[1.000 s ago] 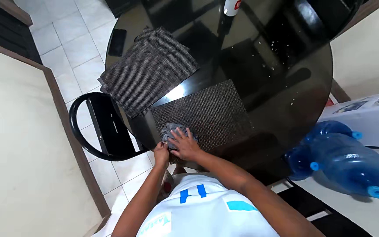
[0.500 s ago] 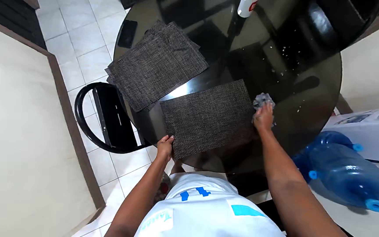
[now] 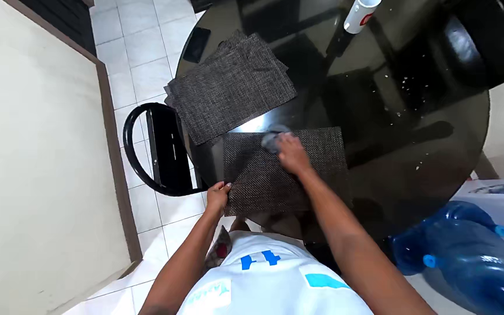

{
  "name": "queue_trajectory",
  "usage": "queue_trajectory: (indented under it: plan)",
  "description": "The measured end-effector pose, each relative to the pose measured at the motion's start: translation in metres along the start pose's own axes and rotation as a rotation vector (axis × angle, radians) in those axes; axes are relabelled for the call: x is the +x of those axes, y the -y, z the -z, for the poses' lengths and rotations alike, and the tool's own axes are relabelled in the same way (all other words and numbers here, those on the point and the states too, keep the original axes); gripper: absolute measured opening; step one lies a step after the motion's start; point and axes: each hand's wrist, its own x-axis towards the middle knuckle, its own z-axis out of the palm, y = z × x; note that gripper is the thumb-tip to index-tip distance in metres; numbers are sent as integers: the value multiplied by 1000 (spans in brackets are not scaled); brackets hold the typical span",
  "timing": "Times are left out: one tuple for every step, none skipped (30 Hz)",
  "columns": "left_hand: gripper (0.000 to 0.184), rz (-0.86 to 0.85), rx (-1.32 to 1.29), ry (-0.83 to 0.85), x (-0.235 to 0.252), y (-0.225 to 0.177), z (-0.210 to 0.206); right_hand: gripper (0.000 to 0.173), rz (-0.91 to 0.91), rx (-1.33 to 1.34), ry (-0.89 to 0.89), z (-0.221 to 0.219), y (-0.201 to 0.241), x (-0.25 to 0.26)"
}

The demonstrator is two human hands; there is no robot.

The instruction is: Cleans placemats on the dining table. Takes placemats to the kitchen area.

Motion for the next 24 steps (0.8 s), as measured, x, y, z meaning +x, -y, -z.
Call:
queue_trajectory:
  plan:
    - [19,-8,-11,-3,3,-5,4,55,-95,-18,-44,17,-32,-5]
    - [19,-18,-27,-3,4,-11,7,56,-175,-39,-93,33,-65,-16]
    - [19,-33,-49,5,2,-18,10,55,-241,-60,-126,46,-95,-30]
    - [19,-67,-62,13,0,-25,14,54,-293,-78,-135,58,-120,-47]
    - [20,-127,-55,21,-2,-35,18,53,-336,-98,-131,67,-140,-63]
    - [22,-206,-19,29,-5,-47,23,52,-385,-127,-140,73,-152,-78]
    - [23,-299,43,36,-6,-60,28,53,-442,-148,-169,77,-153,-91]
    - [25,-407,125,50,-9,-76,32,59,-493,-168,-214,79,-144,-102]
    - [26,-517,217,73,-12,-95,34,69,-532,-175,-262,79,-127,-110]
    - [28,-622,293,98,-16,-116,33,75,-545,-167,-315,74,-106,-113]
    - [29,-723,343,113,-18,-137,29,76,-529,-127,-368,64,-82,-114]
    - [30,-813,362,119,-18,-160,23,72,-485,-41,-411,51,-57,-111]
    - [29,-884,357,129,-16,-182,17,67,-439,78,-437,35,-32,-104]
    - [30,-937,335,146,-10,-203,12,63,-413,199,-447,18,-10,-94]
    - [30,-966,289,164,0,-220,11,60,-412,301,-443,3,10,-83]
    - [30,-977,222,174,13,-234,12,58,-431,365,-428,-8,26,-70]
    - [30,-972,156,168,28,-244,18,58,-461,382,-405,-12,39,-54]
    - [29,-950,108,142,45,-249,27,59,-507,377,-364,-9,49,-38]
    - [30,-906,83,97,61,-247,38,60,-559,367,-297,-2,56,-21]
    - [31,-850,76,32,80,-239,52,63,-601,349,-225,7,61,-3]
    - [32,-773,88,-39,99,-226,65,65,-621,317,-165,14,63,16]
    - [33,-680,108,-103,119,-208,77,68,-618,277,-118,21,62,37]
    - [34,-570,142,-153,137,-188,86,72,-607,225,-69,26,60,57]
    - [33,-456,182,-206,155,-169,91,75,-593,168,-25,28,55,78]
